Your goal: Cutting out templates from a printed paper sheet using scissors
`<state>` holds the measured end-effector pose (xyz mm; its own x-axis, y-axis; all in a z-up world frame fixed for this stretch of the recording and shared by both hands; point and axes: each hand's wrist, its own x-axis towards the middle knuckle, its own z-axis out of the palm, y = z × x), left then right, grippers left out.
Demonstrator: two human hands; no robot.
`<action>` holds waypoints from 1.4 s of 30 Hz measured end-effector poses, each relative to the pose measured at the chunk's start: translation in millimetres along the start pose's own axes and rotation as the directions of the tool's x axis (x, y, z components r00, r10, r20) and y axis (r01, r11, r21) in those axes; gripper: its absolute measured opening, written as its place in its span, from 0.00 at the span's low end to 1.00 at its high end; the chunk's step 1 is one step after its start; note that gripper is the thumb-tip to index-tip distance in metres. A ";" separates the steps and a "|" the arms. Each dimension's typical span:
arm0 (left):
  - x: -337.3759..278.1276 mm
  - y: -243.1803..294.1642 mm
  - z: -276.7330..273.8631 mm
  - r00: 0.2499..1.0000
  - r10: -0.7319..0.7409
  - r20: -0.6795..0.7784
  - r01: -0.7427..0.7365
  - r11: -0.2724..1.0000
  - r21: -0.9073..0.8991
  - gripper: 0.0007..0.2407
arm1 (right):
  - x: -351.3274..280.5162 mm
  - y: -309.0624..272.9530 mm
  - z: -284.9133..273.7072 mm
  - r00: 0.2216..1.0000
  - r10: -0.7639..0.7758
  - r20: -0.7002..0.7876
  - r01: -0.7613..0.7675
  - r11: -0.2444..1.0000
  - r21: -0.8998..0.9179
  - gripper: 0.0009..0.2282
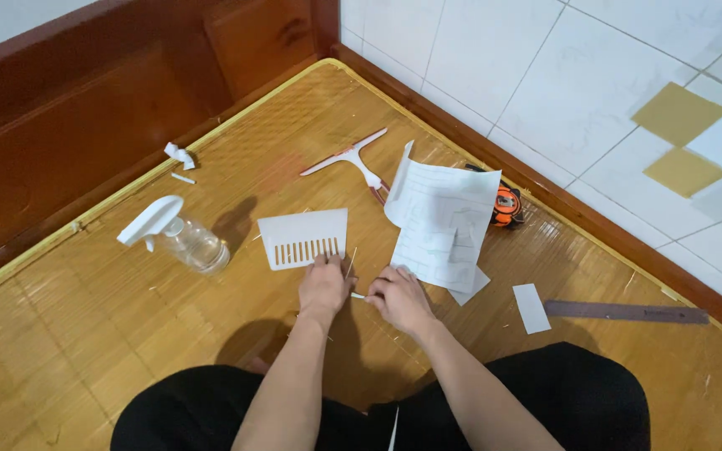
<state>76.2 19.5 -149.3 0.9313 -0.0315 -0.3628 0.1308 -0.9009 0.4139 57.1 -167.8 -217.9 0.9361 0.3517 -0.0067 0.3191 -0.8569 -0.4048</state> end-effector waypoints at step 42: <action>16.8 -23.3 40.8 0.998 -0.035 -0.042 0.022 0.961 -0.277 0.11 | -1.5 -3.2 1.9 0.962 0.165 -0.215 -0.016 0.827 0.562 0.02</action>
<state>74.9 22.3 -199.1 0.9397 0.0189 -0.3414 0.2404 -0.7464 0.6205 54.3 -164.9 -218.3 0.9856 0.1156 0.1235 0.1653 -0.5022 -0.8488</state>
